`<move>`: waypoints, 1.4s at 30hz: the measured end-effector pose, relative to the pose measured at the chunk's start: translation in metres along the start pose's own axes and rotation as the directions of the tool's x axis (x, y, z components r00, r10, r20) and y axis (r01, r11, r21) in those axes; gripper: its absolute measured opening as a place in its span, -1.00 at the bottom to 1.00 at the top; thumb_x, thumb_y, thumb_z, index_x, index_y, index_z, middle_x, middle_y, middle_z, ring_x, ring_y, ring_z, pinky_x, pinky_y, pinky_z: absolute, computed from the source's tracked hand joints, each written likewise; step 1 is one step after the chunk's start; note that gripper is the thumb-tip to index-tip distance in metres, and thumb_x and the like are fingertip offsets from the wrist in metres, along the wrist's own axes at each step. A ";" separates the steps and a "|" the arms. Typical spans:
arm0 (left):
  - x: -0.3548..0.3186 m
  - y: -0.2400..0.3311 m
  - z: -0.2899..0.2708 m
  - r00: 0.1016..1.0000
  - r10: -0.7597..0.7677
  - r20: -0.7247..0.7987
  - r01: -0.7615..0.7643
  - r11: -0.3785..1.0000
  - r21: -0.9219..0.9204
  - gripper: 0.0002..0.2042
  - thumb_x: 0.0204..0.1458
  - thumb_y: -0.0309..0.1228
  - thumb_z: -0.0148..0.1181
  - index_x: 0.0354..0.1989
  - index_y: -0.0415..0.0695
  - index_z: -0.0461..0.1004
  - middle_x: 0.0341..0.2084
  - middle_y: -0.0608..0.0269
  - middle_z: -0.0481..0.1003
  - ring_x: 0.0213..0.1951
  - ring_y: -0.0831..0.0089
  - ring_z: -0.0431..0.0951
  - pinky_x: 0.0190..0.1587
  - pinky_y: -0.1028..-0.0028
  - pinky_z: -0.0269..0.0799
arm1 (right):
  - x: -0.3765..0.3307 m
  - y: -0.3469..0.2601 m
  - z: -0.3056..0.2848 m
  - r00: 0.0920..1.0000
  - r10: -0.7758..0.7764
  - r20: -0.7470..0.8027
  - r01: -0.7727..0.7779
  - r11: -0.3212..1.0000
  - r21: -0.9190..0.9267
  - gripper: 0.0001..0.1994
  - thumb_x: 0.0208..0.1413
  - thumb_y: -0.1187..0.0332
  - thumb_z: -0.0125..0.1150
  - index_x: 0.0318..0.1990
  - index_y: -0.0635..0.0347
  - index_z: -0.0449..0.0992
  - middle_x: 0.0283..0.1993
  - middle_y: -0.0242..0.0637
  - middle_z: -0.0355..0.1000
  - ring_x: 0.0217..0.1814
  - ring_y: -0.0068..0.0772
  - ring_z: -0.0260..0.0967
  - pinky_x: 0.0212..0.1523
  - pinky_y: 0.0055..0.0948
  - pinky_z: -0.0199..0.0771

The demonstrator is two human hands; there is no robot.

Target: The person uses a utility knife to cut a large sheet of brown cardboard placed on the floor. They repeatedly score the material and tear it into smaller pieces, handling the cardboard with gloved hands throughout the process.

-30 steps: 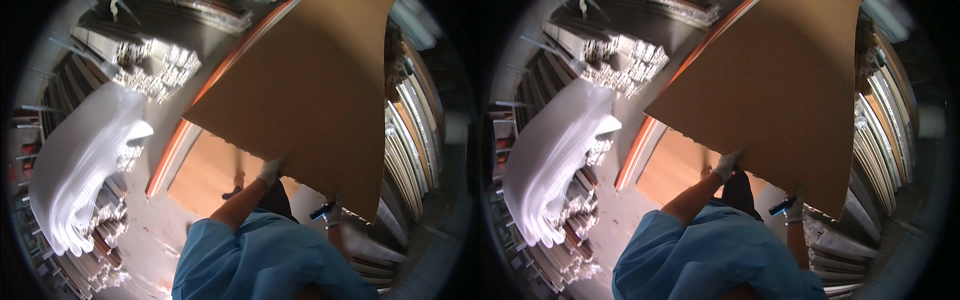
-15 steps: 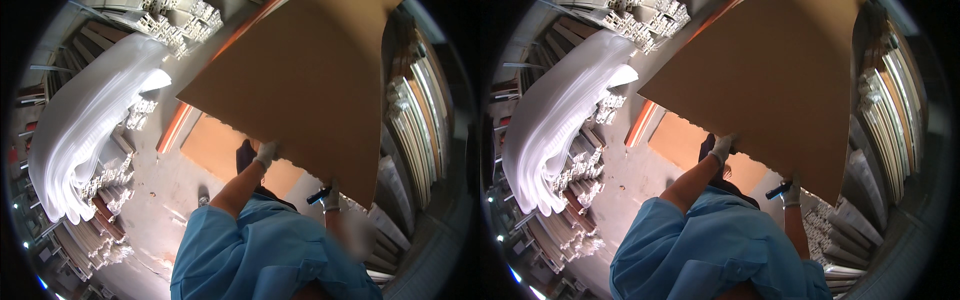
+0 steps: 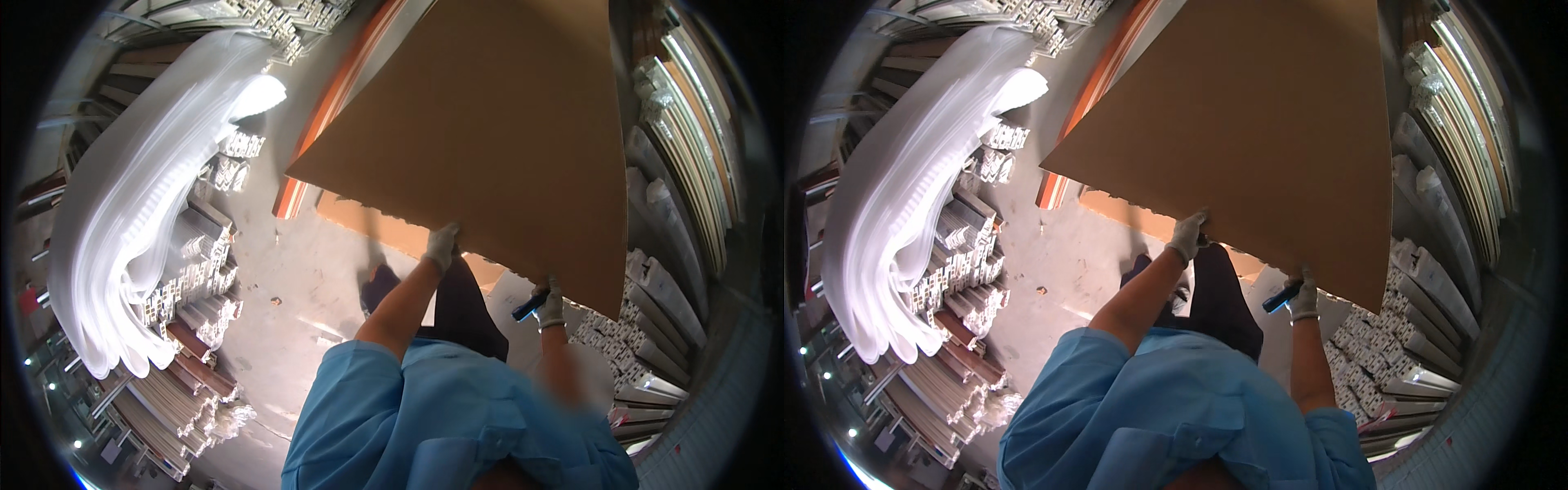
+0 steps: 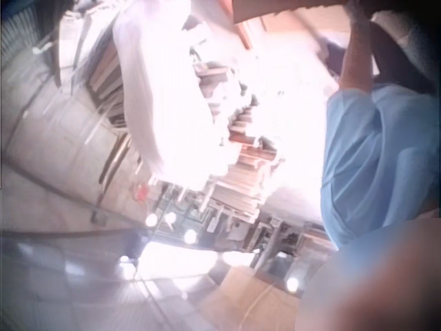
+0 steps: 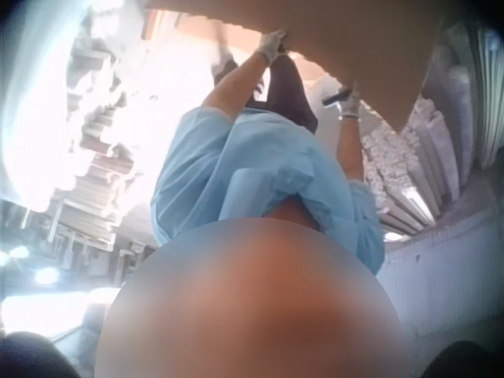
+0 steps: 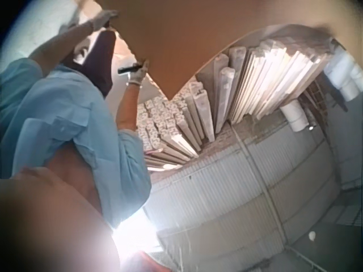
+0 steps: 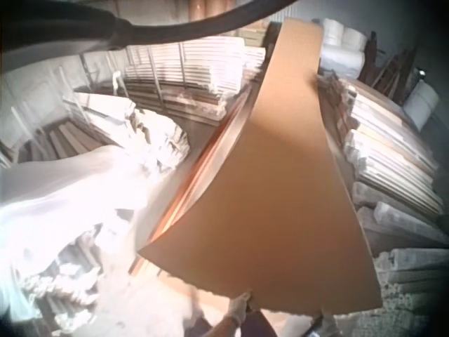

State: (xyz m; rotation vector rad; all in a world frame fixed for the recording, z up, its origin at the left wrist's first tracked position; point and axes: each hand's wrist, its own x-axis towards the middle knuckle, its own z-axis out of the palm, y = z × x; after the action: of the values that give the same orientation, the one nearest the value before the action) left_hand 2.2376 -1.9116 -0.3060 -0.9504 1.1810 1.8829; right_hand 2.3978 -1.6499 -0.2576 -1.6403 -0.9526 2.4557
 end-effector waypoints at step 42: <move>0.400 -0.240 -0.369 0.988 0.092 -0.122 -0.046 0.941 0.334 -0.72 0.10 -0.22 0.15 -0.36 -0.24 0.54 -0.61 0.15 0.51 -0.62 0.33 0.52 -0.55 0.36 0.43 | 0.414 0.420 -0.314 0.877 -0.129 -0.464 0.100 0.991 -0.086 -0.47 0.05 -0.17 0.20 -0.74 -0.04 0.26 -0.79 -0.47 0.17 -0.75 -0.52 0.02 -0.62 -0.39 0.08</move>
State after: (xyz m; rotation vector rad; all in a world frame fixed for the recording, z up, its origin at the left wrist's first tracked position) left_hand 2.3294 -2.1015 -0.8619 -0.8679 1.5726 1.6209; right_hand 2.6052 -1.6972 -0.8905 -1.9976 -1.0125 1.8323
